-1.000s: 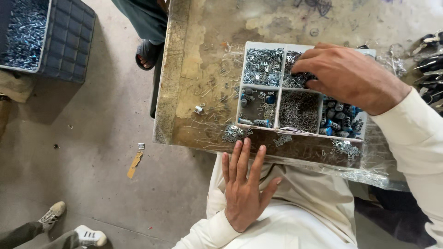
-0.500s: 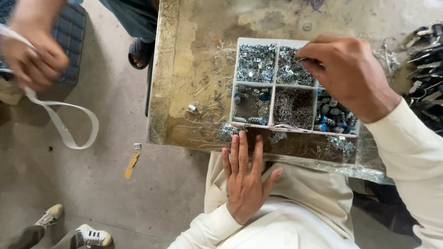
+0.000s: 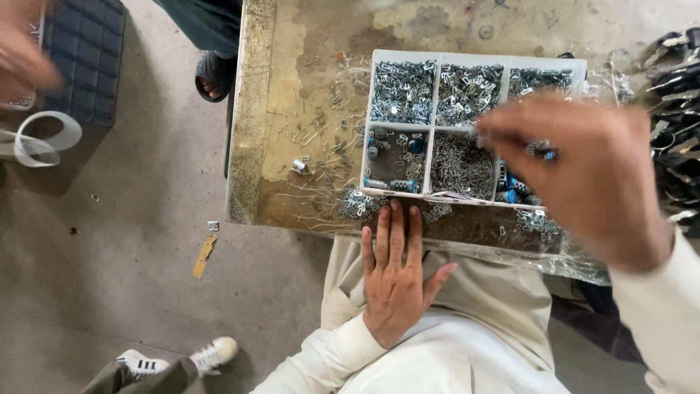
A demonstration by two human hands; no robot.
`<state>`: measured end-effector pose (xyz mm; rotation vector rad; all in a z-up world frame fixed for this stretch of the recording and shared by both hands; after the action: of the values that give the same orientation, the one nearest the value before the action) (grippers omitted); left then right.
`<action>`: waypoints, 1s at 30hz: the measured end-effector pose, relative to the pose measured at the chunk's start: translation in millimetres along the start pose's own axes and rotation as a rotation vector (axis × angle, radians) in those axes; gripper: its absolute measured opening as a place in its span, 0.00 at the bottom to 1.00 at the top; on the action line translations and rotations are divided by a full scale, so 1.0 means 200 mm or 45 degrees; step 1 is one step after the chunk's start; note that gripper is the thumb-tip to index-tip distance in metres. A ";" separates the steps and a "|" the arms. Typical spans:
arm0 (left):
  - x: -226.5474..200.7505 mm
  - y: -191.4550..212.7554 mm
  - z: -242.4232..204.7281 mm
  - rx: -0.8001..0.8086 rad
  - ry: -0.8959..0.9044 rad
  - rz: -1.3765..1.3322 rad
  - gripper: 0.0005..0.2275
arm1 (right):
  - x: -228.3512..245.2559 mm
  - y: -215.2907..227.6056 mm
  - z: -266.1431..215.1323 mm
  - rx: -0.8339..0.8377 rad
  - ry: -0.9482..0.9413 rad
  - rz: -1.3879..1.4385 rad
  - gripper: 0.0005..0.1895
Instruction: The person assembles small key cylinders by hand, inserting metal pins into a blue and silver housing. They repeatedly pick up pins from a compartmentalized tray, insert them into the cylinder, and place the finished units into a separate compartment.
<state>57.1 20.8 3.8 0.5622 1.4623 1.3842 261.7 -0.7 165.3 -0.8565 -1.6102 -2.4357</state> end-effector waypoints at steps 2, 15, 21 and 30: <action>-0.01 0.00 0.00 -0.002 -0.010 -0.022 0.38 | 0.04 -0.03 -0.11 0.026 0.001 0.081 0.08; -0.06 -0.01 0.02 0.035 -0.037 -0.011 0.38 | 0.10 -0.44 -0.48 0.194 -0.062 -0.053 0.32; -0.07 -0.03 0.02 0.079 -0.078 -0.026 0.37 | 0.09 -0.45 -0.52 0.053 -0.012 -0.118 0.28; -0.05 0.00 -0.02 0.047 -0.084 -0.098 0.38 | 0.07 -0.41 -0.55 -0.238 -0.060 0.035 0.19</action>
<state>57.8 9.9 7.8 0.5639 1.4437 1.2695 175.4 -58.9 74.0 -0.9622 -1.3908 -2.5970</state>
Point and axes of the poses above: each hand's wrist, its own z-axis towards the middle knuckle, its own y-axis out of the back of the hand, x = y × z, the point moved 5 cm from there along z, towards the middle knuckle, and after that the axes turned 4 degrees about z, right-handed, at the moved point
